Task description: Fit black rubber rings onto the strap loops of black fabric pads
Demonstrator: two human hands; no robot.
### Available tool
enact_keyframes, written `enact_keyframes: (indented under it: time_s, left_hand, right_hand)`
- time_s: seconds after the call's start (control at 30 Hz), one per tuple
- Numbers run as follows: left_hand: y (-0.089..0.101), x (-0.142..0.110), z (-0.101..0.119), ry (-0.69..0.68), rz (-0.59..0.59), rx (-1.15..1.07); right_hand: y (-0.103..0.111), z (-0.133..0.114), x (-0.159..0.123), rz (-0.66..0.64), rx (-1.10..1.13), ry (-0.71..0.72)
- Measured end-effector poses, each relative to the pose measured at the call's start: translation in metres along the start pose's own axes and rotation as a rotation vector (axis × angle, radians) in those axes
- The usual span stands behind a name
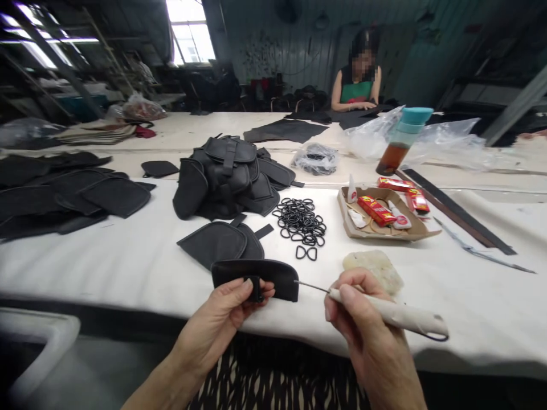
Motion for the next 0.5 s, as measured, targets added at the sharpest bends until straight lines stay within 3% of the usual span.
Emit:
enact_keyframes:
  time_s: [0.17, 0.5]
  left_hand:
    - [0.004, 0.000, -0.002, -0.011, -0.071, -0.007]
    - [0.006, 0.003, -0.001, 0.003, -0.151, -0.053]
  right_hand:
    - [-0.036, 0.020, 0.003, -0.226, 0.107, -0.036]
    - [-0.045, 0.032, 0.011, -0.282, 0.048, 0.018]
Point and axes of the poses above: each hand's wrist, its own x-axis towards the middle knuckle, its own y-axis out of the back of the hand, z = x × y, the point moved 2 cm from there along x, towards the middle knuckle, and after that the axes turned 4 degrees about y, right-handed, at the moved point
